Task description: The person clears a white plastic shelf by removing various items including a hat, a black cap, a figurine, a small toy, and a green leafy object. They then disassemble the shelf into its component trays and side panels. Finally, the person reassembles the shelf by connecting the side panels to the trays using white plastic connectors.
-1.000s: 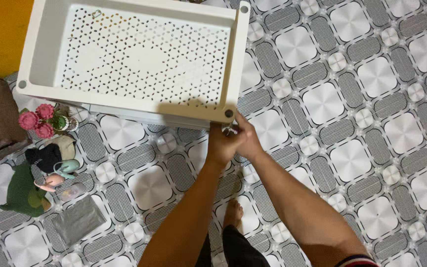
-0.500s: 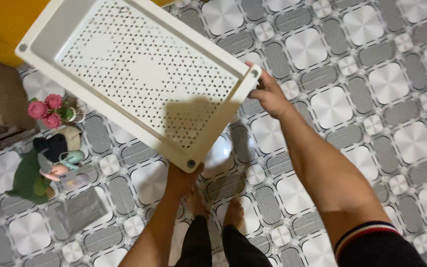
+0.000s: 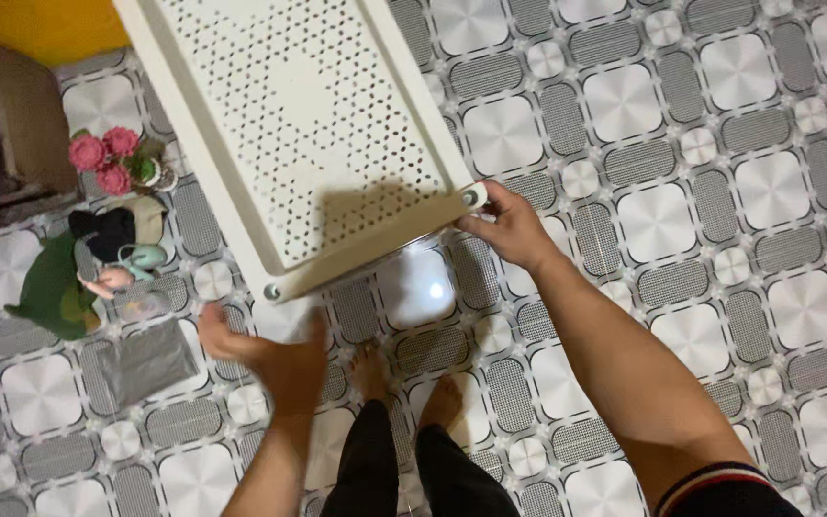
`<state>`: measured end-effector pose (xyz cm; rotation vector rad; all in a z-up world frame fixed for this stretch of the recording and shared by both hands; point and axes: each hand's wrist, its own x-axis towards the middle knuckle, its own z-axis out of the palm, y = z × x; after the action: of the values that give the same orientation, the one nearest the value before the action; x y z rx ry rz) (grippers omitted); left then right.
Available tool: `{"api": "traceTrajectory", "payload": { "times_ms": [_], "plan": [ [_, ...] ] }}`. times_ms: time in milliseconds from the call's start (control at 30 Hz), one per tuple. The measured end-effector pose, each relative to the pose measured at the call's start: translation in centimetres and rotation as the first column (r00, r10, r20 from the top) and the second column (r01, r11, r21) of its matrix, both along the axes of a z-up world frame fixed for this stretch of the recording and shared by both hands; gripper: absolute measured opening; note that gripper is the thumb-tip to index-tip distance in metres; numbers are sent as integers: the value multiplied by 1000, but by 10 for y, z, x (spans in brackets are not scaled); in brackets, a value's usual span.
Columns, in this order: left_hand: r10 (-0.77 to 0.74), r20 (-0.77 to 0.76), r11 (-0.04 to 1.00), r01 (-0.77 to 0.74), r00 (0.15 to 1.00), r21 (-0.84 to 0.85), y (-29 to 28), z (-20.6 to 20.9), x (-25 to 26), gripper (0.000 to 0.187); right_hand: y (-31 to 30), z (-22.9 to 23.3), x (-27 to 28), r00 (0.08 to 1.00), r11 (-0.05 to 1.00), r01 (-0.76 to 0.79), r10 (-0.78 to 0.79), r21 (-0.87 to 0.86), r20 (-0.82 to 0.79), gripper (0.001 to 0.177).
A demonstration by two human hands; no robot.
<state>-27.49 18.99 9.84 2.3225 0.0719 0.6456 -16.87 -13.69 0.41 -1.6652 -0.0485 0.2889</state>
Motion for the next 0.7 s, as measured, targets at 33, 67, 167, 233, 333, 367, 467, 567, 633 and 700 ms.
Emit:
{"api": "traceTrajectory", "payload": {
  "times_ms": [33,67,167,233,333,367,467,567,633,700],
  "plan": [
    [-117,4,993,117,993,14,-12,8,3,76,4,0,-3,1000,1000,19,-19,-4,15,38],
    [-237,-13,971,237,971,29,-26,14,10,76,8,0,-7,999,999,40,-40,-10,27,37],
    [-530,-142,833,544,836,96,-76,24,48,75,18,2,-17,998,994,57,-55,-92,15,36],
    [-545,-277,778,600,791,187,-99,22,78,75,28,1,-22,997,992,70,-67,-108,39,36],
    [-485,-399,735,610,778,296,-109,9,105,43,32,-3,-29,996,998,65,-64,-14,58,38],
    [-459,-430,719,610,777,334,-109,3,109,29,33,-6,-29,996,998,57,-59,39,62,39],
    [-497,-145,749,507,856,427,-109,-8,108,23,35,-12,-33,995,974,99,-91,202,-51,40],
    [-521,-158,750,538,839,384,-107,-5,104,21,37,-15,-38,990,961,135,-121,240,-70,42],
    [-541,-90,765,534,836,361,-107,0,103,21,40,-19,-38,986,959,166,-155,230,-64,44],
    [-573,-63,751,555,817,358,-104,5,106,25,40,-20,-35,988,969,155,-153,191,-23,44]
  ]
}}
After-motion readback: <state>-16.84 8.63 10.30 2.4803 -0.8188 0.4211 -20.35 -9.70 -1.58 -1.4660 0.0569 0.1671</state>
